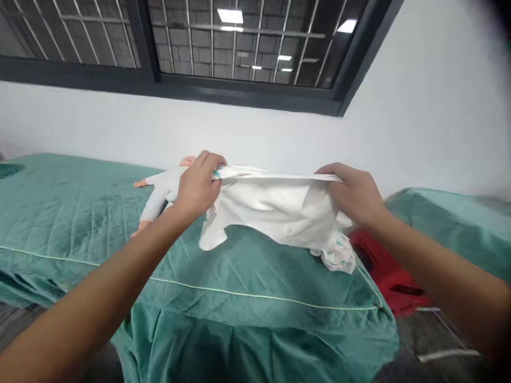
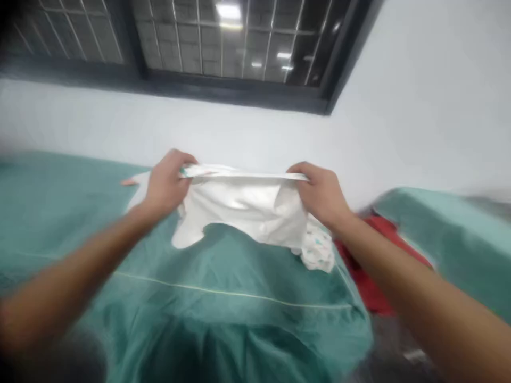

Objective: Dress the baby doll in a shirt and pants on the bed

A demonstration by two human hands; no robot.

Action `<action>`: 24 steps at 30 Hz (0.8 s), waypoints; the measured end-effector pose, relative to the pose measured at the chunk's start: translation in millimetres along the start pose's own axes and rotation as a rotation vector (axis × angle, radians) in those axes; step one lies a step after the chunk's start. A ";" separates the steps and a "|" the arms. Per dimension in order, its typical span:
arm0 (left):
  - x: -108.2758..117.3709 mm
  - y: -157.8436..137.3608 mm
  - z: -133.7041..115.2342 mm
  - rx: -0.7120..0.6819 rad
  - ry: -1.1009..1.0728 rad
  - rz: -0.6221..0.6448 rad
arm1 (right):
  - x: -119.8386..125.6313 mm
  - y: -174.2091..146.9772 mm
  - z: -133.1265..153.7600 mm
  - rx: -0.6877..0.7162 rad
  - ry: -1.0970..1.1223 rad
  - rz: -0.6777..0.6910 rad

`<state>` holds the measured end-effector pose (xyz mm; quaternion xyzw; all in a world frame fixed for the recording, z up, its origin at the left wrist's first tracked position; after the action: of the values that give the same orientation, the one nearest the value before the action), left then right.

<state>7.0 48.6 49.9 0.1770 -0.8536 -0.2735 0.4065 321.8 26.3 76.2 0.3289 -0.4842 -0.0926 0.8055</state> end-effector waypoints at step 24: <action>-226.3 40.3 154.2 0.303 0.709 0.513 | -231.1 30.2 -182.9 -0.179 -0.508 0.660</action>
<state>19.1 248.9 -140.8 0.1001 -0.7083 0.0411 0.6976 351.7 238.0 -128.8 0.0518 -0.7367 0.0503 0.6723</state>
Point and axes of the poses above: each hand's wrist, its own y-axis towards the middle knuckle, its own x-axis out of the back of the hand, z = x × y, the point moved 7 cm from there along y, towards the middle knuckle, and after that the axes turned 13 degrees about x, right-handed, at the moved point
